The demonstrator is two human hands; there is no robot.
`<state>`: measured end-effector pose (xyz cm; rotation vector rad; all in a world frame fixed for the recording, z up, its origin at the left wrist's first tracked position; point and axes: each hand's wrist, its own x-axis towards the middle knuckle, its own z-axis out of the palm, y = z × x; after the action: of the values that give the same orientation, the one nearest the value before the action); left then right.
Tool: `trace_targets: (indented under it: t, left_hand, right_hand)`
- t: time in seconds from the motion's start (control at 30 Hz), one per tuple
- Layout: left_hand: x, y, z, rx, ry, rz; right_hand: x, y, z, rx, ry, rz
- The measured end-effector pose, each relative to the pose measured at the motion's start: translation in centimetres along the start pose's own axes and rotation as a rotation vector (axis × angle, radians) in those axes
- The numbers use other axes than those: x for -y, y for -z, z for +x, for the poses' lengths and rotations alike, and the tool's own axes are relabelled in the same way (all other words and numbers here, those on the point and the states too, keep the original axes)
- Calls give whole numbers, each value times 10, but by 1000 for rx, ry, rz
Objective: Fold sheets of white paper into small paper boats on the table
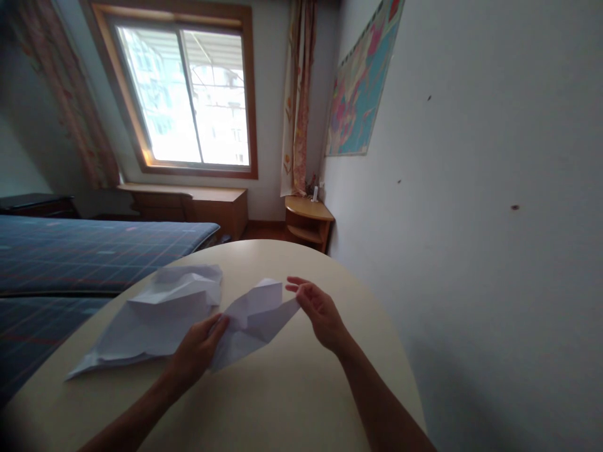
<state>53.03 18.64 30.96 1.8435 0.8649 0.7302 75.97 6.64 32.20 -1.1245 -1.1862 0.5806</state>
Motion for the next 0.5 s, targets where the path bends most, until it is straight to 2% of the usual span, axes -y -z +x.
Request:
trace_targets:
  t: [0.07,0.17,0.27,0.33,0.43,0.5]
  left_hand:
    - [1,0,1,22,98,-144]
    - [0,-3,-1,40,216,-401]
    - [-2,-7,-7,68,223,-610]
    - [-4,-10,-11,70,206,-662]
    - [-4,-14,-16,53,200,-688]
    - [-5,-17,-19,42,201,-719]
  right_hand:
    - [-1,3,1,-62,-18,139]
    - [1,7,1,-137,-8,182]
    - [8,8,3,-163,0,179]
    - [12,3,3,-132,-53,207]
    - [14,-13,1,-86,-177,313]
    - [13,-27,-3,-102,-211,414]
